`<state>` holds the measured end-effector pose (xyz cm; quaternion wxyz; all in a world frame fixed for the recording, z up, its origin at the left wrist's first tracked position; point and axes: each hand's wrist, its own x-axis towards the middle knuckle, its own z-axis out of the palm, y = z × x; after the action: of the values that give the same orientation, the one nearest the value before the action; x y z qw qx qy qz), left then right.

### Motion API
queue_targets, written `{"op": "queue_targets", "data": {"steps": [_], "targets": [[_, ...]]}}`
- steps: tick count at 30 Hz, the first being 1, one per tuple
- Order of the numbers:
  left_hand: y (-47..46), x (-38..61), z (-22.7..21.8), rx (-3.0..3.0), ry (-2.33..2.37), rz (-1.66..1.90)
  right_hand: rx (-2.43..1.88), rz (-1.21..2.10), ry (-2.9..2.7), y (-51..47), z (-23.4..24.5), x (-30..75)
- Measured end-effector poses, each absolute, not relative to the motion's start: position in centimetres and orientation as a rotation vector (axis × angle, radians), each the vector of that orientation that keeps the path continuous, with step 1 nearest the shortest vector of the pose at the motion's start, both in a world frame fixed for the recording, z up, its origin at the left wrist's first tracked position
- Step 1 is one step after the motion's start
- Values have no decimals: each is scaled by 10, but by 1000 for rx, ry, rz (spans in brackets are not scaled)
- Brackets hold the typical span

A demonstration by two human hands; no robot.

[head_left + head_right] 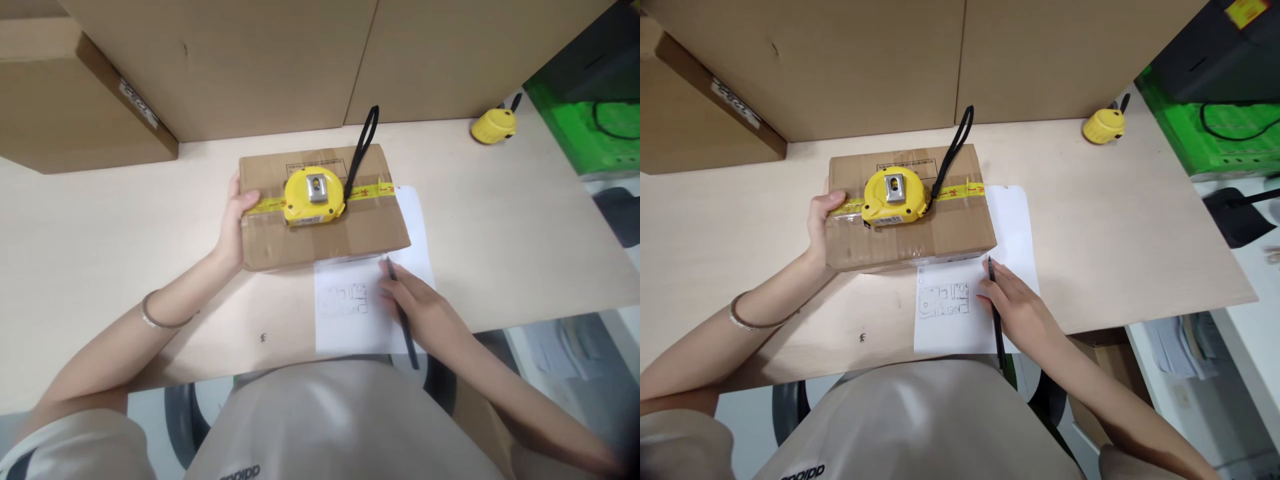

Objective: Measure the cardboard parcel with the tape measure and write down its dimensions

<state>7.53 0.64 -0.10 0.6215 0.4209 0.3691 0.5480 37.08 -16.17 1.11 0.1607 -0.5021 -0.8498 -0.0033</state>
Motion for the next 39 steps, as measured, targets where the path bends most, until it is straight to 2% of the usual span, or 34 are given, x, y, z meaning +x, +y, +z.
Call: {"op": "queue_targets", "data": {"steps": [4, 12, 19, 22, 25, 29, 33, 37, 38, 39], "targets": [[5, 77, 0, 1059, 823, 1243, -1465, 44, -2387, -153, -9, 370], [5, 78, -1, 931, 772, 1323, -1372, 237, -2332, -119, -10, 379], [9, 80, -10, 973, 651, 1439, -1183, 168, -1983, -138, 2, 409], [11, 77, -14, 980, 646, 1439, -1061, 367, -1919, -146, 21, 404], [11, 76, -16, 1007, 666, 1423, -960, 685, -2082, -146, 34, 380], [14, 76, -21, 1074, 688, 1411, -1231, 1219, -2007, -134, 28, 343], [17, 67, -20, 1229, 804, 1357, -1279, 1495, -1922, -119, 12, 326], [-3, 41, 13, 1786, 962, 1691, -1283, 1579, -1894, -115, 8, 321], [-15, 36, 25, 2060, 873, 1845, -1303, 1565, -1884, -115, 8, 320], [-29, 33, 37, 2486, 571, 1730, -1320, 1550, -1878, -115, 9, 318]]}}
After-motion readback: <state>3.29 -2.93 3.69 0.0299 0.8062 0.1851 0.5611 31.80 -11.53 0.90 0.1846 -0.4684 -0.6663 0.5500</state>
